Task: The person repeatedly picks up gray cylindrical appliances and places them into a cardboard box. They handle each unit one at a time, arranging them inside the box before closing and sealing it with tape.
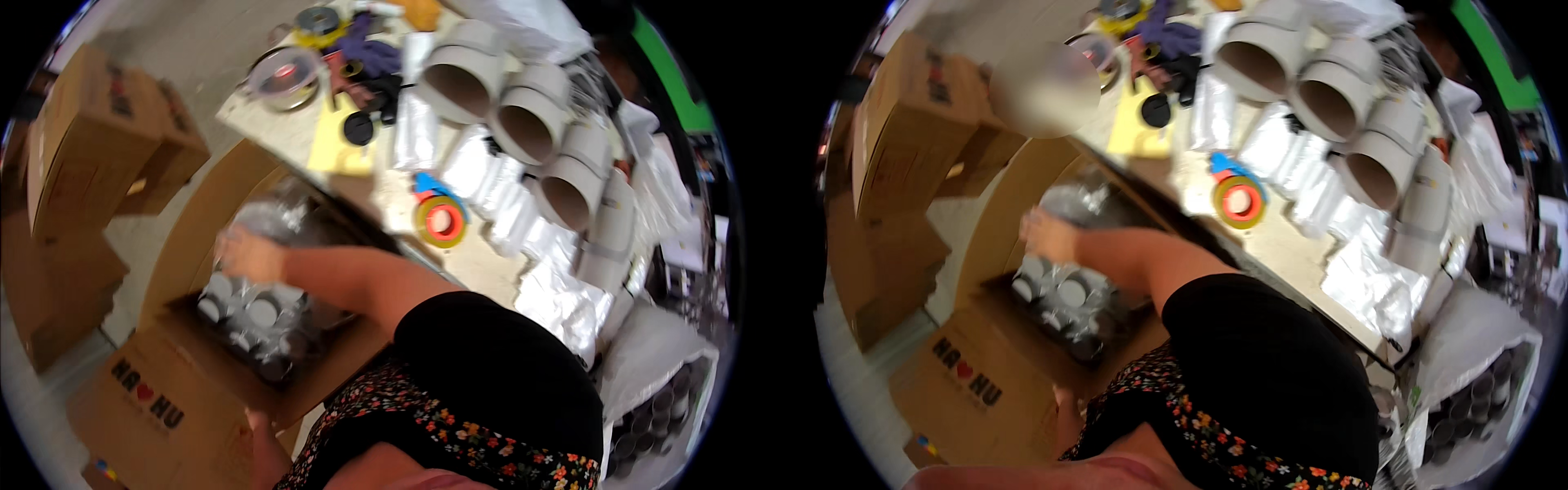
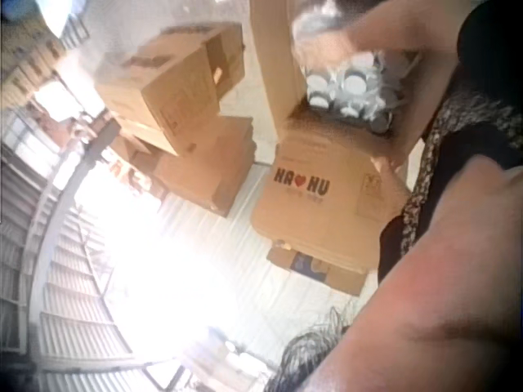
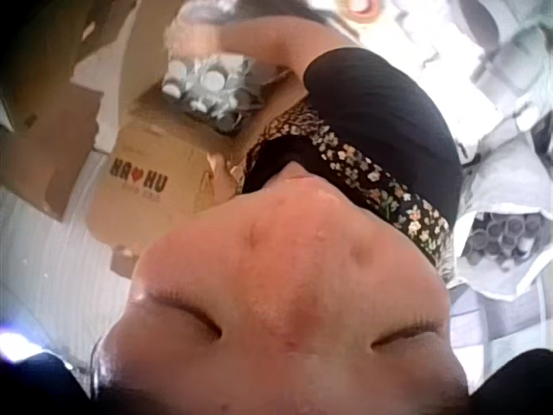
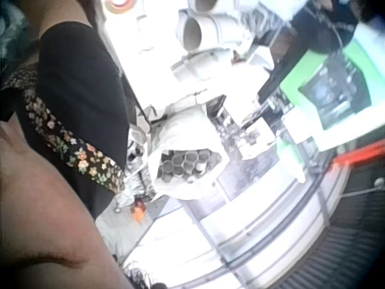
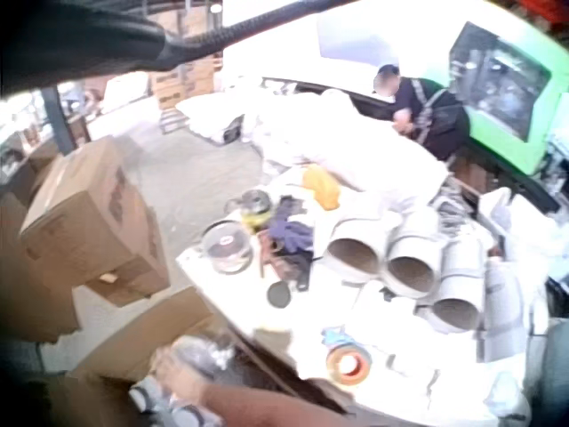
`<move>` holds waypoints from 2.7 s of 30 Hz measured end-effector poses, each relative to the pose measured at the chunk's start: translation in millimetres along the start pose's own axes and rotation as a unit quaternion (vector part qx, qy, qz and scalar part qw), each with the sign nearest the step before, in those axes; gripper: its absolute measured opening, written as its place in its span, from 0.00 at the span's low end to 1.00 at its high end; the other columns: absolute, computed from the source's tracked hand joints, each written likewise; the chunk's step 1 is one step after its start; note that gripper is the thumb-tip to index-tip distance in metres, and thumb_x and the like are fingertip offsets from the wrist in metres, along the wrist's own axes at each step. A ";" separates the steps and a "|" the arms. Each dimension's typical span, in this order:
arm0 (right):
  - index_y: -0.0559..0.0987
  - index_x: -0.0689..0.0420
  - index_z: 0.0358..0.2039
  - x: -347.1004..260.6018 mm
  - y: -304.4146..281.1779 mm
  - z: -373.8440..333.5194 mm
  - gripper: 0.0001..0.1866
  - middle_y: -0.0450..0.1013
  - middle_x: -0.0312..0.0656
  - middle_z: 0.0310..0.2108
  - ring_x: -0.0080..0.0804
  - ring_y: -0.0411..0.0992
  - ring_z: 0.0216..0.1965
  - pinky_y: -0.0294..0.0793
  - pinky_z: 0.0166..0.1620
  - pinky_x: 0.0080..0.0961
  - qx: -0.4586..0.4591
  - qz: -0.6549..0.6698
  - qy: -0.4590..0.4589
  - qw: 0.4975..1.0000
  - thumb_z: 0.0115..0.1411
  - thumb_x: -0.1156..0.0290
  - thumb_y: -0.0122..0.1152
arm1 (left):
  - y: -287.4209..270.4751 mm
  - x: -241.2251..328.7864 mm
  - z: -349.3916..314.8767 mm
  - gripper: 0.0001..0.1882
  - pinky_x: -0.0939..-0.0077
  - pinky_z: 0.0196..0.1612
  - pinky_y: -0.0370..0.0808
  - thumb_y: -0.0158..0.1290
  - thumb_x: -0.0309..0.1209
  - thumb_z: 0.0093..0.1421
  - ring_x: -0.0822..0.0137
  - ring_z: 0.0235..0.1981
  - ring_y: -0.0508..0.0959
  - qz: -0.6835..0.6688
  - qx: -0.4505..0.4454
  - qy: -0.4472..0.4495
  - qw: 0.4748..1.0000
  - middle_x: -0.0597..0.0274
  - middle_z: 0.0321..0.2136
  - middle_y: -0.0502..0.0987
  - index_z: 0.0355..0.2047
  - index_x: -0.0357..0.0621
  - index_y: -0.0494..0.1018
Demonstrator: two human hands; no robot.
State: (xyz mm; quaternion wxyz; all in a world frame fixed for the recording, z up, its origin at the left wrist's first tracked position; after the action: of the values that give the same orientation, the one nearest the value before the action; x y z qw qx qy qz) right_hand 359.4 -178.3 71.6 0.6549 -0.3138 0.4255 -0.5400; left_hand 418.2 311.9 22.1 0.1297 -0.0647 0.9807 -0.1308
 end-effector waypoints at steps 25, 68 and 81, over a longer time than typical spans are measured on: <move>0.73 0.41 0.44 53.4 109.0 -5.0 0.20 0.60 0.38 0.55 0.43 0.55 0.58 0.51 0.57 0.53 -0.130 -0.165 0.230 0.950 0.49 0.58 0.58 | -13.0 -108.7 -20.0 0.15 0.67 0.39 0.71 0.48 0.30 0.61 0.54 0.34 0.76 -0.646 0.381 -0.295 0.592 0.46 0.34 0.76 0.44 0.32 0.65; 0.64 0.54 0.56 -118.7 -66.3 -173.9 0.30 0.56 0.47 0.59 0.44 0.55 0.60 0.50 0.62 0.44 -0.636 0.356 0.174 0.663 0.53 0.60 0.58 | -204.0 108.1 222.7 0.33 0.66 0.64 0.44 0.45 0.45 0.58 0.70 0.65 0.45 -0.112 0.521 0.384 0.754 0.70 0.64 0.48 0.62 0.52 0.51; 0.71 0.49 0.49 6.0 114.0 -197.3 0.23 0.62 0.39 0.55 0.36 0.57 0.58 0.52 0.60 0.44 -0.080 0.018 0.202 0.976 0.51 0.60 0.54 | -397.1 -116.2 86.1 0.17 0.64 0.40 0.71 0.42 0.44 0.61 0.55 0.34 0.76 -0.250 0.564 -0.046 0.786 0.53 0.32 0.76 0.38 0.47 0.74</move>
State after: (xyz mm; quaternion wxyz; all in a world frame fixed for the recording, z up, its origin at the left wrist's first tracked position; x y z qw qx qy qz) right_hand 233.0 -149.5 -116.0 0.5381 -0.2418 0.5964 -0.5443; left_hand 589.8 -70.2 78.0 0.1504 -0.2291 0.6750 -0.6850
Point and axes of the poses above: each hand's wrist, its own z-axis towards the middle knuckle, its own y-axis out of the palm, x = y × z, the point moved 1 cm from there along z, towards the middle knuckle
